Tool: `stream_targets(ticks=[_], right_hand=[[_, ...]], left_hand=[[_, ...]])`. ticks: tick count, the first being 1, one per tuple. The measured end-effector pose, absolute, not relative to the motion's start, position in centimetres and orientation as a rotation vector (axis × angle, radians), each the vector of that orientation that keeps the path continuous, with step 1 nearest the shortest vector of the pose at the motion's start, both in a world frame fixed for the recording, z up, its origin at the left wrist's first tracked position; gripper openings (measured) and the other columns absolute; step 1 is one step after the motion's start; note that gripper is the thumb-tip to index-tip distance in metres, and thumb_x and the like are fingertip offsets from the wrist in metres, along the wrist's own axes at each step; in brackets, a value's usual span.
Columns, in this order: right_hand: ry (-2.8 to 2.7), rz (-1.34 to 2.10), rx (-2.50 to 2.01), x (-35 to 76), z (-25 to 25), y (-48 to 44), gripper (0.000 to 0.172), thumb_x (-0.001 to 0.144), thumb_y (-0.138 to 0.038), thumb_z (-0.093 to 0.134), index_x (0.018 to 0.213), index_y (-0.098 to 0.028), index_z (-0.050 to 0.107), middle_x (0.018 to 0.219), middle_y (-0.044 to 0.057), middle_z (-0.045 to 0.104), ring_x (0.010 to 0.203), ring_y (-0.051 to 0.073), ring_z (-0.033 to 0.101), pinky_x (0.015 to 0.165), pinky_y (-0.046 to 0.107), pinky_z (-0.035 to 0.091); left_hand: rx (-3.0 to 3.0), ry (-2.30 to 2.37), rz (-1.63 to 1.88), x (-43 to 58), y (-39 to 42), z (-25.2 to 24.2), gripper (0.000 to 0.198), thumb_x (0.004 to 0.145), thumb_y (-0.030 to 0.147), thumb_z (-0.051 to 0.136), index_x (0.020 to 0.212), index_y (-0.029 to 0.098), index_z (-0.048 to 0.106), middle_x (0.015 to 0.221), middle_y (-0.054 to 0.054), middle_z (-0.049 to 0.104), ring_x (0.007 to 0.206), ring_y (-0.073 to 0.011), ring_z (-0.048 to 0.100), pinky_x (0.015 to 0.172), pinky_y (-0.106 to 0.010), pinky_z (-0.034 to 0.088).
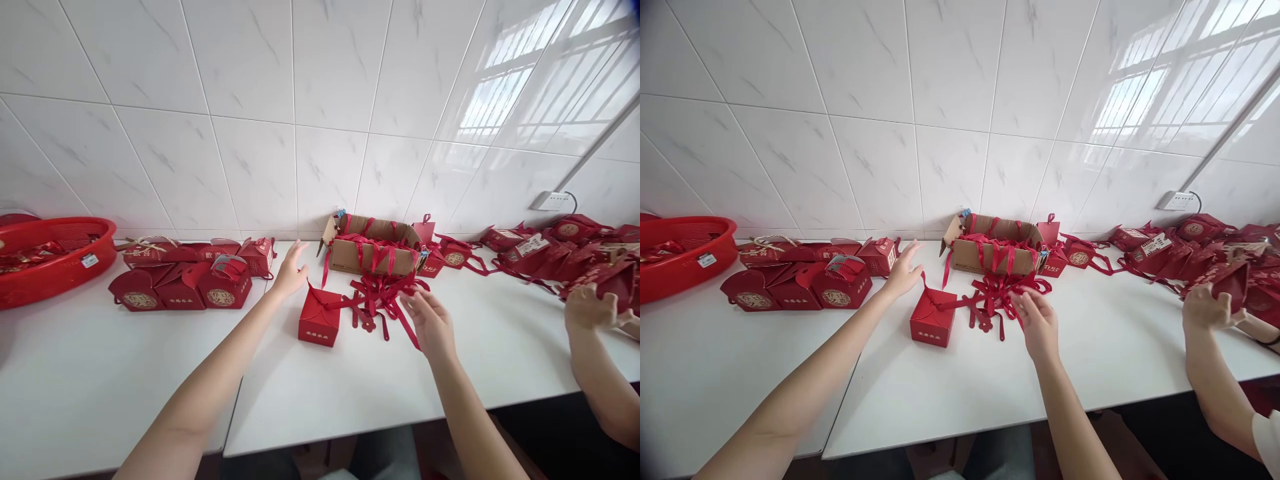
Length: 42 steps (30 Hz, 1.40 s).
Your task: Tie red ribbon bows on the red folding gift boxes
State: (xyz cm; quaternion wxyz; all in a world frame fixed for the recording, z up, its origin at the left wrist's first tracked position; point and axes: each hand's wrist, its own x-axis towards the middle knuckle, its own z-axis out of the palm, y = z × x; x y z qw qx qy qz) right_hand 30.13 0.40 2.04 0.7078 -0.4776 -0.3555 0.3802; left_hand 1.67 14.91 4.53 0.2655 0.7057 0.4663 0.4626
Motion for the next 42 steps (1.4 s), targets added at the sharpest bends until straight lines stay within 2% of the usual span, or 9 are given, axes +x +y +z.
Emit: stream_targets(ticks=[3, 7, 13, 17, 23, 26, 29, 34, 42], right_hand=[[-0.773, 0.62, -1.245, 29.5, 2.2, 2.6, 0.053, 0.075, -0.043, 0.067, 0.122, -0.026, 0.05, 0.135, 0.007, 0.046, 0.122, 0.025, 0.048, 0.097, 0.04, 0.044], [-1.51, 0.544, -1.301, 26.0, 2.3, 3.9, 0.041, 0.081, -0.041, 0.059, 0.118, -0.023, 0.057, 0.126, 0.01, 0.054, 0.119, 0.025, 0.05, 0.097, 0.042, 0.042], [-2.105, 0.549, -1.275, 21.6, 3.0, 5.4, 0.013, 0.085, -0.031, 0.058, 0.088, -0.021, 0.065, 0.106, 0.008, 0.059, 0.103, 0.024, 0.055, 0.086, 0.039, 0.047], [-2.107, 0.518, -1.246, 21.3, 3.3, 6.2, 0.013, 0.086, -0.026, 0.056, 0.075, -0.019, 0.058, 0.093, 0.006, 0.057, 0.088, 0.02, 0.054, 0.075, 0.034, 0.046], [-2.101, 0.566, -1.278, 21.5, 3.3, 6.0, 0.013, 0.088, -0.023, 0.048, 0.075, -0.02, 0.049, 0.067, 0.0, 0.053, 0.063, 0.014, 0.046, 0.059, 0.027, 0.037], [-2.076, 0.635, -1.305, 21.5, 3.1, 5.9, 0.012, 0.088, -0.025, 0.045, 0.077, -0.021, 0.046, 0.06, -0.003, 0.048, 0.053, 0.012, 0.04, 0.052, 0.025, 0.03], [-2.046, 0.73, -1.288, 21.7, 2.8, 5.9, 0.014, 0.089, -0.03, 0.044, 0.078, -0.021, 0.044, 0.058, -0.005, 0.045, 0.05, 0.011, 0.037, 0.049, 0.023, 0.028], [-1.993, 0.931, -1.226, 22.0, 2.3, 6.1, 0.021, 0.089, -0.038, 0.043, 0.077, -0.021, 0.041, 0.055, -0.006, 0.045, 0.049, 0.009, 0.04, 0.047, 0.022, 0.032], [-1.943, 1.047, -1.284, 22.9, 2.3, 5.9, 0.023, 0.088, -0.041, 0.045, 0.079, -0.02, 0.045, 0.049, -0.007, 0.044, 0.042, 0.009, 0.041, 0.04, 0.019, 0.029]], left_hand=[[2.215, 1.103, 0.822, 0.7, 13.0, 5.2, 0.041, 0.079, 0.014, 0.048, 0.116, 0.028, 0.059, 0.137, 0.0, 0.049, 0.126, -0.0214, 0.046, 0.103, -0.033, 0.04], [2.387, 0.957, 0.423, -0.1, 11.6, 5.6, 0.026, 0.082, 0.023, 0.049, 0.103, 0.027, 0.065, 0.115, -0.001, 0.064, 0.104, -0.0198, 0.059, 0.089, -0.03, 0.048], [2.445, 1.001, 0.516, 0.0, 11.1, 5.1, 0.013, 0.083, 0.03, 0.054, 0.08, 0.021, 0.062, 0.108, -0.004, 0.06, 0.096, -0.02, 0.058, 0.082, -0.032, 0.047], [2.498, 1.03, 0.613, 0.0, 10.4, 4.8, 0.013, 0.083, 0.032, 0.056, 0.078, 0.021, 0.06, 0.098, -0.005, 0.059, 0.102, -0.0229, 0.051, 0.084, -0.035, 0.044], [2.642, 0.963, 0.689, 0.4, 9.5, 4.9, 0.021, 0.087, 0.031, 0.049, 0.069, 0.02, 0.049, 0.079, -0.004, 0.058, 0.097, -0.0222, 0.048, 0.08, -0.033, 0.041], [2.588, 1.049, 0.647, 0.8, 9.4, 4.7, 0.027, 0.088, 0.033, 0.046, 0.066, 0.02, 0.044, 0.067, 0.0, 0.054, 0.073, -0.0176, 0.049, 0.075, -0.032, 0.039], [2.506, 1.124, 0.622, 1.0, 9.1, 4.4, 0.03, 0.09, 0.038, 0.041, 0.066, 0.02, 0.043, 0.059, 0.002, 0.048, 0.055, -0.0144, 0.042, 0.062, -0.03, 0.037], [2.404, 1.122, 0.611, 0.9, 8.5, 4.0, 0.033, 0.09, 0.038, 0.04, 0.062, 0.019, 0.04, 0.072, -0.001, 0.048, 0.066, -0.0151, 0.047, 0.061, -0.029, 0.039], [2.325, 1.075, 0.556, 0.2, 8.2, 3.8, 0.033, 0.087, 0.035, 0.041, 0.06, 0.018, 0.036, 0.077, 0.0, 0.04, 0.056, -0.01, 0.038, 0.056, -0.028, 0.037]])
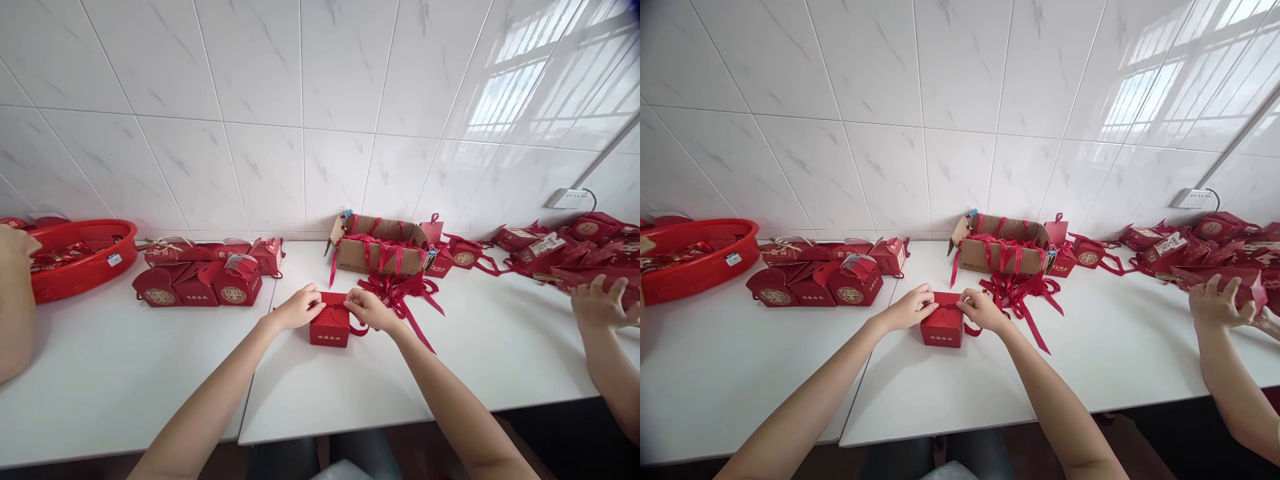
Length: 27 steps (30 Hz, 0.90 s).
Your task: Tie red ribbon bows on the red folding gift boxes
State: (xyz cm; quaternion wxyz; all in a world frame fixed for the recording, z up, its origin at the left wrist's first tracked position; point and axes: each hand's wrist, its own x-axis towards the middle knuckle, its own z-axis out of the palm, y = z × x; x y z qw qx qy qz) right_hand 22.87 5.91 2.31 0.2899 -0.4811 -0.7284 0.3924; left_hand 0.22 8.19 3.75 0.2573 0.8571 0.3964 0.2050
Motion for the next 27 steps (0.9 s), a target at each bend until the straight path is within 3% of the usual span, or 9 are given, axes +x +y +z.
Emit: stream_targets(ticks=[8, 13, 19, 23, 27], right_hand=[[-1.974, 1.041, -1.323, 23.7, 2.1, 5.9, 0.024, 0.086, -0.041, 0.049, 0.077, -0.019, 0.049, 0.056, -0.004, 0.048, 0.049, 0.009, 0.047, 0.043, 0.019, 0.034], [-1.976, 1.144, -1.364, 24.4, 2.7, 5.9, 0.029, 0.081, -0.047, 0.055, 0.083, -0.019, 0.05, 0.06, -0.002, 0.055, 0.046, 0.009, 0.044, 0.037, 0.019, 0.031], [-2.093, 1.445, -1.223, 26.6, 3.6, 6.1, 0.036, 0.074, -0.048, 0.065, 0.065, -0.014, 0.058, 0.055, 0.0, 0.057, 0.044, 0.007, 0.041, 0.042, 0.02, 0.033], [-1.974, 1.521, -1.022, 26.4, 4.0, 5.8, 0.039, 0.08, -0.052, 0.058, 0.073, -0.014, 0.064, 0.064, 0.001, 0.059, 0.045, 0.005, 0.039, 0.039, 0.019, 0.03], [-1.78, 1.428, -0.962, 24.5, 3.6, 5.7, 0.038, 0.081, -0.052, 0.056, 0.08, -0.015, 0.066, 0.074, 0.003, 0.06, 0.049, 0.007, 0.045, 0.036, 0.018, 0.031]], left_hand=[[2.32, 1.031, 0.559, 0.5, 8.1, 3.5, 0.032, 0.087, 0.032, 0.042, 0.059, 0.017, 0.036, 0.079, 0.0, 0.041, 0.056, -0.0096, 0.037, 0.056, -0.028, 0.036], [2.327, 1.043, 0.559, 0.2, 8.1, 3.4, 0.034, 0.087, 0.034, 0.043, 0.059, 0.017, 0.034, 0.079, 0.0, 0.041, 0.056, -0.0092, 0.037, 0.055, -0.027, 0.035], [2.343, 1.072, 0.559, 0.1, 7.8, 3.6, 0.035, 0.087, 0.033, 0.043, 0.059, 0.018, 0.03, 0.076, 0.001, 0.038, 0.054, -0.009, 0.034, 0.054, -0.026, 0.033], [2.359, 1.098, 0.577, 0.6, 7.6, 3.6, 0.033, 0.086, 0.03, 0.045, 0.059, 0.018, 0.03, 0.072, 0.002, 0.037, 0.053, -0.0091, 0.033, 0.052, -0.026, 0.032], [2.39, 1.152, 0.603, 0.9, 7.4, 3.6, 0.031, 0.085, 0.028, 0.045, 0.058, 0.018, 0.031, 0.069, 0.001, 0.039, 0.053, -0.0104, 0.036, 0.051, -0.027, 0.033]])
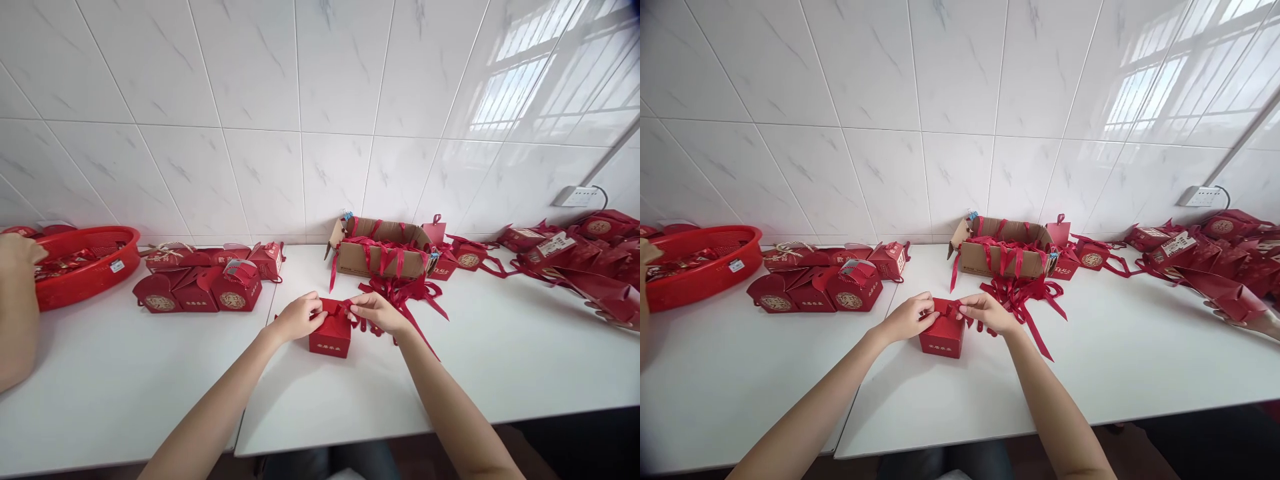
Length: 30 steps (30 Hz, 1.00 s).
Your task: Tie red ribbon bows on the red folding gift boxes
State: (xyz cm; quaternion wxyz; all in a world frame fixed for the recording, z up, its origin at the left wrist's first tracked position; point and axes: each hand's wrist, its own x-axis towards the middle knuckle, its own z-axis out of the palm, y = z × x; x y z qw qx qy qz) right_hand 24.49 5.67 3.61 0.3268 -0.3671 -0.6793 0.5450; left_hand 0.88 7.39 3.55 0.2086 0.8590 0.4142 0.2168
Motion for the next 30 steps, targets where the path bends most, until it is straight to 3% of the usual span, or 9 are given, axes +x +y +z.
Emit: stream_targets(ticks=[4, 7, 11, 17, 21, 25, 30], right_hand=[[-1.699, 1.367, -0.928, 22.8, 2.5, 6.0, 0.036, 0.082, -0.051, 0.056, 0.086, -0.017, 0.066, 0.078, 0.003, 0.06, 0.05, 0.007, 0.044, 0.034, 0.018, 0.03], [-1.688, 1.324, -0.876, 22.2, 1.9, 6.2, 0.034, 0.082, -0.049, 0.057, 0.09, -0.017, 0.066, 0.076, 0.002, 0.061, 0.05, 0.007, 0.042, 0.037, 0.019, 0.032], [-1.677, 1.281, -0.828, 22.0, 1.7, 6.0, 0.031, 0.083, -0.046, 0.059, 0.094, -0.018, 0.066, 0.07, 0.001, 0.06, 0.057, 0.01, 0.05, 0.048, 0.022, 0.039], [-1.641, 1.222, -0.834, 21.8, 1.3, 5.6, 0.031, 0.085, -0.045, 0.057, 0.102, -0.02, 0.061, 0.063, -0.002, 0.055, 0.06, 0.011, 0.052, 0.058, 0.025, 0.043], [-1.554, 1.279, -0.903, 22.3, 1.0, 5.5, 0.036, 0.082, -0.047, 0.06, 0.105, -0.021, 0.052, 0.059, -0.004, 0.055, 0.052, 0.01, 0.05, 0.05, 0.022, 0.04], [-1.623, 1.2, -1.014, 22.1, 0.8, 5.6, 0.043, 0.079, -0.048, 0.062, 0.11, -0.019, 0.057, 0.05, -0.007, 0.045, 0.048, 0.011, 0.049, 0.045, 0.022, 0.037], [-1.618, 1.239, -0.952, 21.5, 0.5, 5.7, 0.04, 0.082, -0.049, 0.058, 0.103, -0.017, 0.067, 0.064, 0.0, 0.057, 0.056, 0.011, 0.053, 0.055, 0.025, 0.044]], left_hand=[[2.455, 1.165, 0.69, 1.1, 7.1, 4.3, 0.016, 0.081, 0.026, 0.05, 0.068, 0.02, 0.044, 0.079, -0.002, 0.051, 0.076, -0.0182, 0.051, 0.067, -0.031, 0.043], [2.512, 1.1, 0.779, 1.7, 7.0, 5.1, 0.009, 0.077, 0.026, 0.057, 0.083, 0.021, 0.052, 0.092, -0.005, 0.058, 0.093, -0.023, 0.052, 0.08, -0.036, 0.044], [2.524, 1.111, 0.793, 3.0, 7.2, 5.5, 0.011, 0.077, 0.024, 0.056, 0.088, 0.022, 0.055, 0.09, -0.003, 0.064, 0.089, -0.0222, 0.056, 0.082, -0.038, 0.044], [2.52, 1.164, 0.834, 3.6, 7.6, 5.1, 0.01, 0.081, 0.019, 0.048, 0.073, 0.021, 0.053, 0.077, -0.003, 0.063, 0.077, -0.0199, 0.056, 0.076, -0.035, 0.043], [2.495, 1.175, 0.859, 3.5, 7.6, 5.0, 0.011, 0.082, 0.02, 0.047, 0.074, 0.02, 0.053, 0.078, -0.003, 0.063, 0.079, -0.0198, 0.057, 0.079, -0.036, 0.043], [2.475, 1.158, 0.87, 3.8, 7.4, 4.8, 0.01, 0.082, 0.018, 0.048, 0.073, 0.02, 0.052, 0.079, -0.002, 0.062, 0.082, -0.0195, 0.056, 0.08, -0.036, 0.044], [2.285, 1.167, 0.942, 4.1, 7.1, 4.4, 0.005, 0.08, 0.017, 0.048, 0.081, 0.021, 0.05, 0.089, -0.003, 0.059, 0.091, -0.0197, 0.054, 0.082, -0.034, 0.046]])
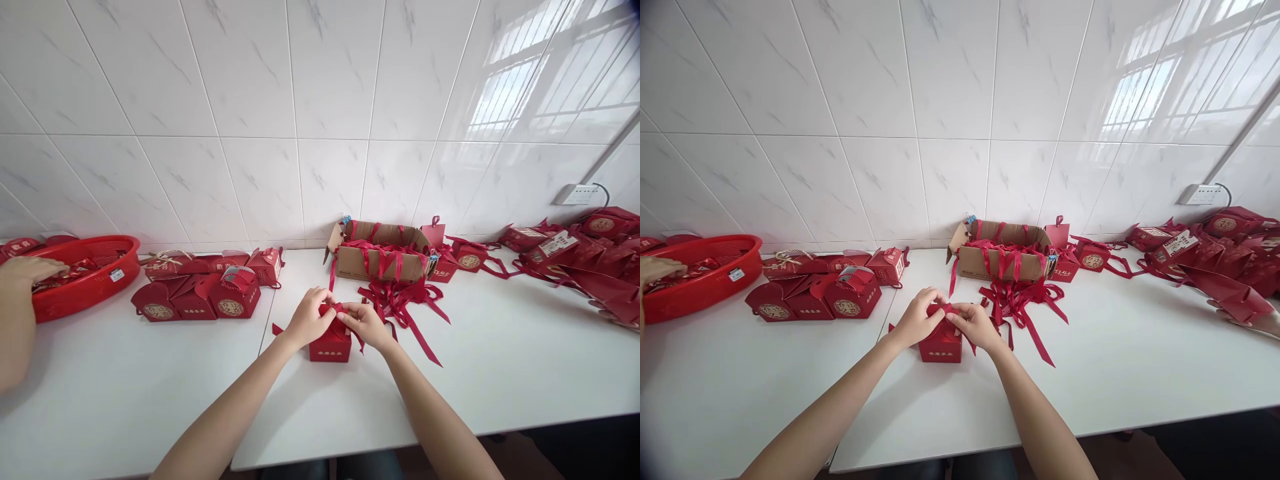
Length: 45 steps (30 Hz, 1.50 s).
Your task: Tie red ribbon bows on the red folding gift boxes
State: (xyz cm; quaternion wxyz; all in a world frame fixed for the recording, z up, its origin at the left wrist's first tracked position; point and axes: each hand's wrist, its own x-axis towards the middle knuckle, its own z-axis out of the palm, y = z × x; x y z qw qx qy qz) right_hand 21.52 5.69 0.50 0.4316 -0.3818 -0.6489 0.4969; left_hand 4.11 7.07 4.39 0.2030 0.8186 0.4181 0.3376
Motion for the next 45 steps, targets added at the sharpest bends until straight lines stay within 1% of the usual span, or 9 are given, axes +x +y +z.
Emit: stream_targets(ticks=[7, 12, 19, 25, 32, 34, 37, 40, 45], right_hand=[[-1.613, 1.361, -0.896, 21.9, 0.2, 5.6, 0.04, 0.085, -0.049, 0.055, 0.107, -0.017, 0.065, 0.065, 0.001, 0.06, 0.063, 0.013, 0.056, 0.064, 0.028, 0.048], [-1.601, 1.293, -0.921, 21.8, -0.2, 5.8, 0.04, 0.081, -0.044, 0.063, 0.11, -0.017, 0.064, 0.066, 0.002, 0.063, 0.063, 0.014, 0.058, 0.061, 0.027, 0.046], [-1.586, 1.228, -0.879, 22.0, -0.5, 5.6, 0.027, 0.081, -0.043, 0.063, 0.09, -0.018, 0.068, 0.069, 0.001, 0.06, 0.063, 0.013, 0.055, 0.062, 0.027, 0.045], [-1.549, 1.184, -0.887, 21.7, -0.1, 5.3, 0.022, 0.078, -0.041, 0.067, 0.08, -0.019, 0.067, 0.087, 0.003, 0.057, 0.071, 0.013, 0.054, 0.069, 0.029, 0.046], [-1.519, 1.335, -0.819, 22.3, 0.4, 4.9, 0.023, 0.081, -0.042, 0.063, 0.086, -0.02, 0.065, 0.086, 0.003, 0.065, 0.078, 0.016, 0.061, 0.073, 0.03, 0.049], [-1.516, 1.383, -0.789, 22.5, 0.5, 4.9, 0.024, 0.081, -0.042, 0.063, 0.086, -0.019, 0.064, 0.087, 0.003, 0.066, 0.08, 0.017, 0.062, 0.075, 0.031, 0.05], [-1.482, 1.493, -0.733, 22.8, 0.8, 4.9, 0.024, 0.081, -0.042, 0.064, 0.087, -0.019, 0.064, 0.088, 0.004, 0.068, 0.082, 0.017, 0.064, 0.08, 0.033, 0.05], [-1.419, 1.582, -0.715, 23.1, 1.0, 4.8, 0.024, 0.078, -0.041, 0.067, 0.086, -0.019, 0.062, 0.087, 0.003, 0.068, 0.081, 0.017, 0.065, 0.08, 0.033, 0.05], [-1.436, 1.582, -0.777, 23.4, 1.4, 4.5, 0.021, 0.078, -0.038, 0.067, 0.083, -0.019, 0.06, 0.082, 0.002, 0.068, 0.08, 0.016, 0.064, 0.075, 0.03, 0.05]], left_hand=[[1.972, 1.261, 0.886, 3.8, 7.0, 3.2, 0.02, 0.083, 0.025, 0.05, 0.103, 0.023, 0.05, 0.116, -0.006, 0.054, 0.118, -0.0224, 0.045, 0.102, -0.042, 0.036], [1.881, 1.279, 0.875, 4.2, 6.7, 3.2, 0.021, 0.084, 0.027, 0.05, 0.104, 0.022, 0.049, 0.115, -0.008, 0.055, 0.113, -0.0219, 0.05, 0.1, -0.042, 0.038], [1.907, 1.443, 0.849, 5.3, 5.4, 4.0, 0.018, 0.082, 0.03, 0.05, 0.099, 0.023, 0.051, 0.111, -0.006, 0.057, 0.112, -0.0233, 0.049, 0.1, -0.044, 0.035], [1.913, 1.418, 0.859, 5.1, 5.0, 3.9, 0.018, 0.082, 0.031, 0.051, 0.098, 0.025, 0.054, 0.112, -0.004, 0.058, 0.114, -0.0239, 0.048, 0.102, -0.045, 0.032], [1.848, 1.339, 1.02, 3.6, 4.2, 2.6, 0.035, 0.079, 0.037, 0.059, 0.11, 0.025, 0.049, 0.124, -0.007, 0.051, 0.122, -0.0237, 0.043, 0.1, -0.039, 0.036], [1.753, 1.425, 1.065, 3.2, 4.0, 2.1, 0.031, 0.079, 0.037, 0.058, 0.105, 0.023, 0.049, 0.12, -0.007, 0.052, 0.116, -0.0228, 0.048, 0.095, -0.037, 0.039], [1.659, 1.509, 1.058, 2.8, 3.8, 1.5, 0.025, 0.078, 0.04, 0.057, 0.091, 0.021, 0.047, 0.102, -0.004, 0.056, 0.09, -0.0186, 0.057, 0.078, -0.031, 0.045], [1.679, 1.488, 0.995, 2.6, 3.8, 1.2, 0.026, 0.078, 0.044, 0.056, 0.078, 0.02, 0.046, 0.08, 0.001, 0.054, 0.067, -0.0139, 0.052, 0.065, -0.027, 0.042], [1.75, 1.412, 0.919, 2.6, 4.1, 1.3, 0.033, 0.082, 0.044, 0.047, 0.063, 0.019, 0.039, 0.061, 0.004, 0.042, 0.058, -0.0121, 0.041, 0.057, -0.024, 0.035]])
